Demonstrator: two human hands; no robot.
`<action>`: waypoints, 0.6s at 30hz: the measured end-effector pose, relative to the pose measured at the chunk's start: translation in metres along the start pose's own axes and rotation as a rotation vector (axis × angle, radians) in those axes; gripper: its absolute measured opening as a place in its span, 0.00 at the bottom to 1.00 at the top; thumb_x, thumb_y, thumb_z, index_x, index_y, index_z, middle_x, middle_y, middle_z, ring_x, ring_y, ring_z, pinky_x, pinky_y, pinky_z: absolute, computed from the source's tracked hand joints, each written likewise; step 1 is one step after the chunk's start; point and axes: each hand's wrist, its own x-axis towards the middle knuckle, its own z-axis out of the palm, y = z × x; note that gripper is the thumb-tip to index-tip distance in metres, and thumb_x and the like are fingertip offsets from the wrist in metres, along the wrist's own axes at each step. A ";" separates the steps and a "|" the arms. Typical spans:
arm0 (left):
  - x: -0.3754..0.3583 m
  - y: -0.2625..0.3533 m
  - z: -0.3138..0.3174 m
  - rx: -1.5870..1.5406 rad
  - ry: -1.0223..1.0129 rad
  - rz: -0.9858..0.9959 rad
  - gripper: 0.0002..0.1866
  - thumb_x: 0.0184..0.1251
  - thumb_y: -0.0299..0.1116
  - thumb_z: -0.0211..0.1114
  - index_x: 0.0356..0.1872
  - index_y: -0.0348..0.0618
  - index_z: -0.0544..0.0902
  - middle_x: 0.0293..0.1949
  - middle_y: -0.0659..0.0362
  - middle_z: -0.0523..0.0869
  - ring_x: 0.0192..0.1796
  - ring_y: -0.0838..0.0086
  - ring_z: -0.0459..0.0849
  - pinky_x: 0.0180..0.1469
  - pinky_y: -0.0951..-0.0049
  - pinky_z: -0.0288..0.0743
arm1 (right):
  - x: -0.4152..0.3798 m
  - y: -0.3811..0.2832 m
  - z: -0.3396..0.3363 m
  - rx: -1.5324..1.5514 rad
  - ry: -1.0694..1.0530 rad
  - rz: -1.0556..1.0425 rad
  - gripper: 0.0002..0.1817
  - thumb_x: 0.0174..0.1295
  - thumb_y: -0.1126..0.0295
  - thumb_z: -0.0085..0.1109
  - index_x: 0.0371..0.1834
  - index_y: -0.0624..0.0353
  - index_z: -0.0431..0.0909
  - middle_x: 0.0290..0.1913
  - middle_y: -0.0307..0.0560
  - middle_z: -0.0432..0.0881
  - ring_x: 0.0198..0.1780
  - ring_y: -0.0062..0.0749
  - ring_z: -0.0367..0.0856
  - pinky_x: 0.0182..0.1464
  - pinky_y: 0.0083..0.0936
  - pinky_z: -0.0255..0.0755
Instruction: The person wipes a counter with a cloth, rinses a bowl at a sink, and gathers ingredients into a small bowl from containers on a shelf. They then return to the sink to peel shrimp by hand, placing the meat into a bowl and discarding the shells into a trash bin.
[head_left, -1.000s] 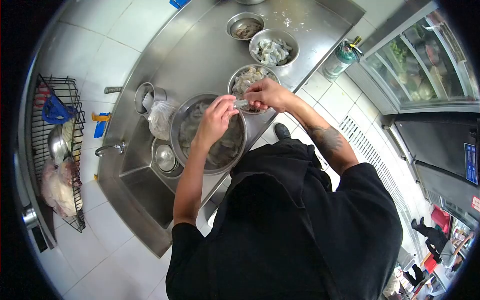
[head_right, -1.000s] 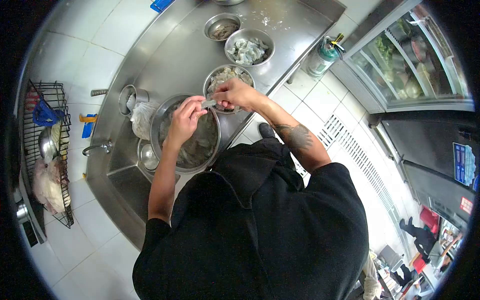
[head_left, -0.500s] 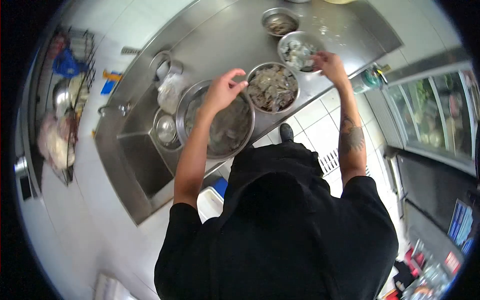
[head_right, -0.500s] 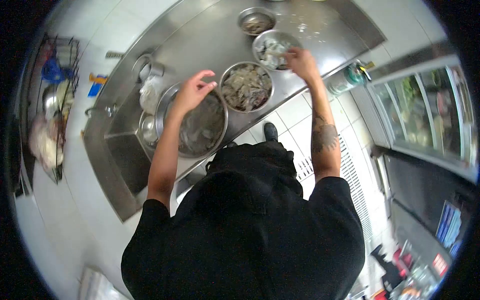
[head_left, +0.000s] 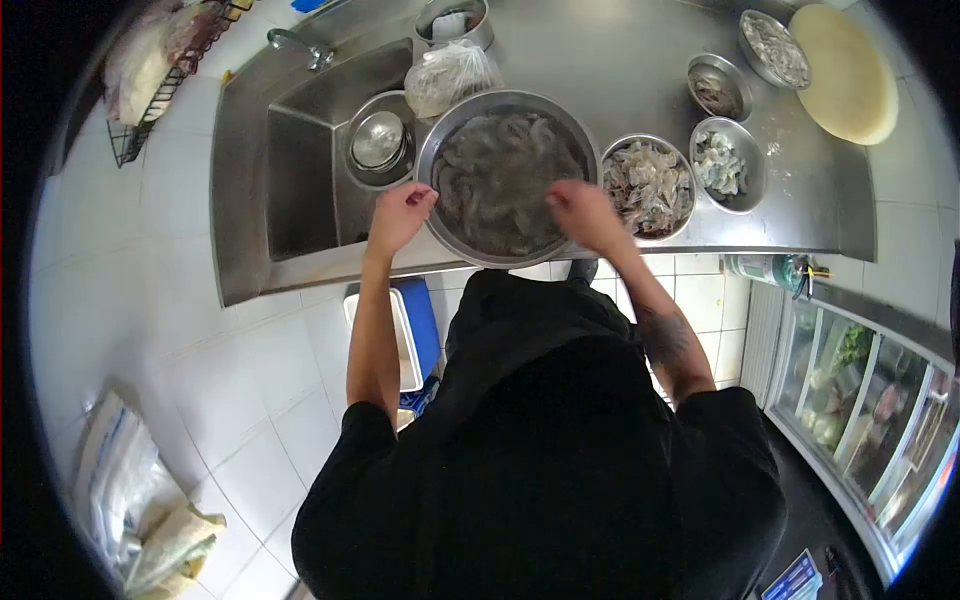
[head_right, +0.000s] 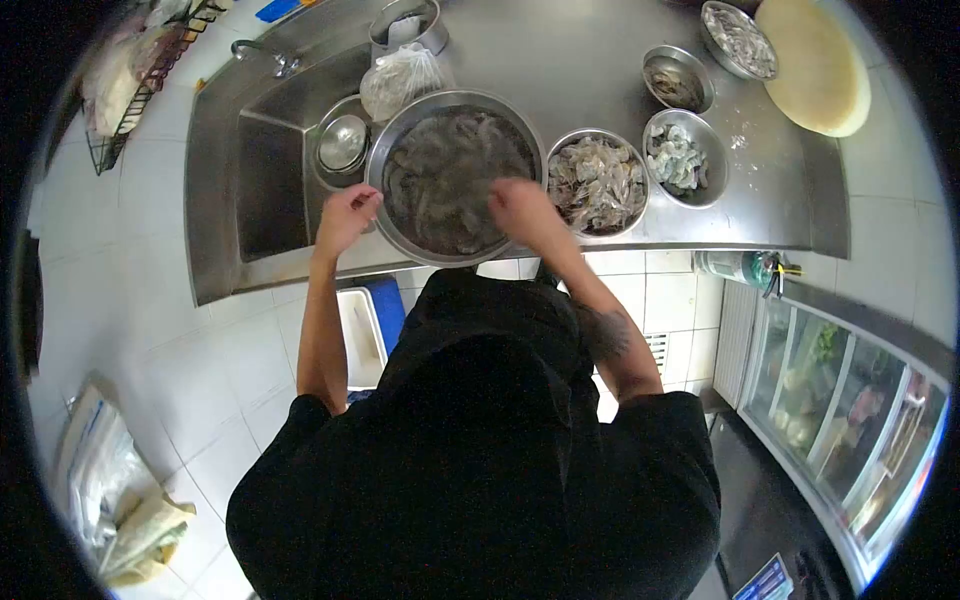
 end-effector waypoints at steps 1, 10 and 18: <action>0.006 -0.006 0.004 0.019 -0.009 0.007 0.11 0.64 0.34 0.67 0.40 0.37 0.85 0.27 0.57 0.87 0.30 0.75 0.84 0.34 0.74 0.75 | 0.009 -0.006 0.024 -0.080 -0.078 0.006 0.10 0.61 0.67 0.56 0.38 0.62 0.82 0.37 0.61 0.84 0.42 0.56 0.84 0.47 0.46 0.77; 0.021 -0.036 0.004 -0.051 -0.118 0.207 0.10 0.63 0.34 0.67 0.39 0.38 0.85 0.30 0.51 0.87 0.31 0.67 0.86 0.37 0.70 0.77 | 0.036 -0.070 0.113 -0.814 -0.186 0.063 0.10 0.57 0.62 0.60 0.33 0.56 0.84 0.52 0.52 0.76 0.55 0.46 0.72 0.48 0.42 0.75; 0.022 -0.044 -0.002 -0.076 -0.276 0.296 0.10 0.62 0.32 0.66 0.42 0.40 0.84 0.35 0.49 0.87 0.36 0.59 0.86 0.39 0.65 0.77 | 0.030 -0.062 0.110 -0.738 -0.331 0.004 0.13 0.59 0.60 0.59 0.37 0.56 0.86 0.47 0.46 0.82 0.55 0.45 0.74 0.48 0.36 0.69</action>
